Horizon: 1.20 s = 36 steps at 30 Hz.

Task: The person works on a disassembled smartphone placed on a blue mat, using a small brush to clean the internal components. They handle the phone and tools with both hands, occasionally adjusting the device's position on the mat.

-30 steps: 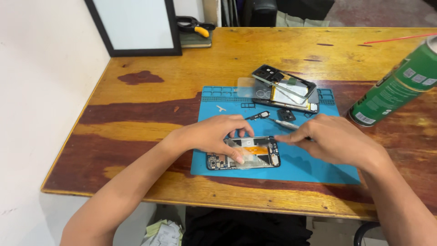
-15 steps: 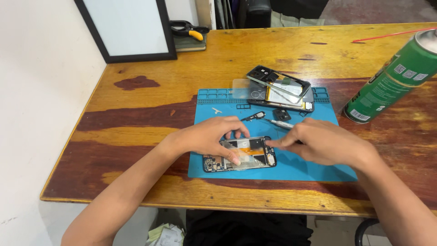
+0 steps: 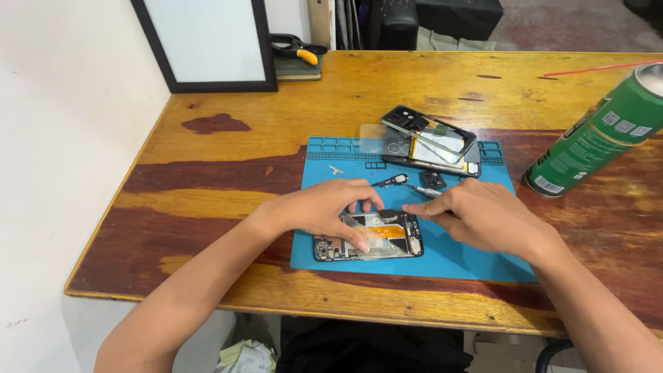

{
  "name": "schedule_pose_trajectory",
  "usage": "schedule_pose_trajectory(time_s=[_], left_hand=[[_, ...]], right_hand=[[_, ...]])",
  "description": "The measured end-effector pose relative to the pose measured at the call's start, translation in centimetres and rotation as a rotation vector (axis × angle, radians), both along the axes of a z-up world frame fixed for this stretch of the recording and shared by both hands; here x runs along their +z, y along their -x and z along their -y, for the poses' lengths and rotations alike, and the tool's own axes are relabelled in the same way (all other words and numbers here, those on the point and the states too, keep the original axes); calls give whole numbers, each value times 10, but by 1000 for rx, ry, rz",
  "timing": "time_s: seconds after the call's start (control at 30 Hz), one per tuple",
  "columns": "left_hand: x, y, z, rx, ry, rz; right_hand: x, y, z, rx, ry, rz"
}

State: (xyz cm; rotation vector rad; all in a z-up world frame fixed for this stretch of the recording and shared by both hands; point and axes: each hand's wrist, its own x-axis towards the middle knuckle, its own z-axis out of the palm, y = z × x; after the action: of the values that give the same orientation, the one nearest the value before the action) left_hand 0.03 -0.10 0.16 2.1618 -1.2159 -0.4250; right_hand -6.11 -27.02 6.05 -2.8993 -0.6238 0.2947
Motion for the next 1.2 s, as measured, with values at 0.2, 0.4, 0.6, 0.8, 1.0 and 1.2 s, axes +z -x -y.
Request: schedule_pose_trajectory(time_s=[0.2,0.4,0.6,0.8,1.0,1.2], left_hand=[[-1,1,-2,7,-2,-10],[1,0,0,-19,31,1],[-2,1,-2,-14,4,0],[6,3,-4,-43,38,-49],[16,29,0,-32,-14,422],[19,35,9,33,15,408]], right_hand=[[16,5,-6,-55,82,-92],[22,8,-13,-51,65,-18],[17,10,-7,-109,122,-30],[13,4,-6,-55,-55,-10],[12,5,-3,-16,-47,8],[10,6,7,15,-89,-106]])
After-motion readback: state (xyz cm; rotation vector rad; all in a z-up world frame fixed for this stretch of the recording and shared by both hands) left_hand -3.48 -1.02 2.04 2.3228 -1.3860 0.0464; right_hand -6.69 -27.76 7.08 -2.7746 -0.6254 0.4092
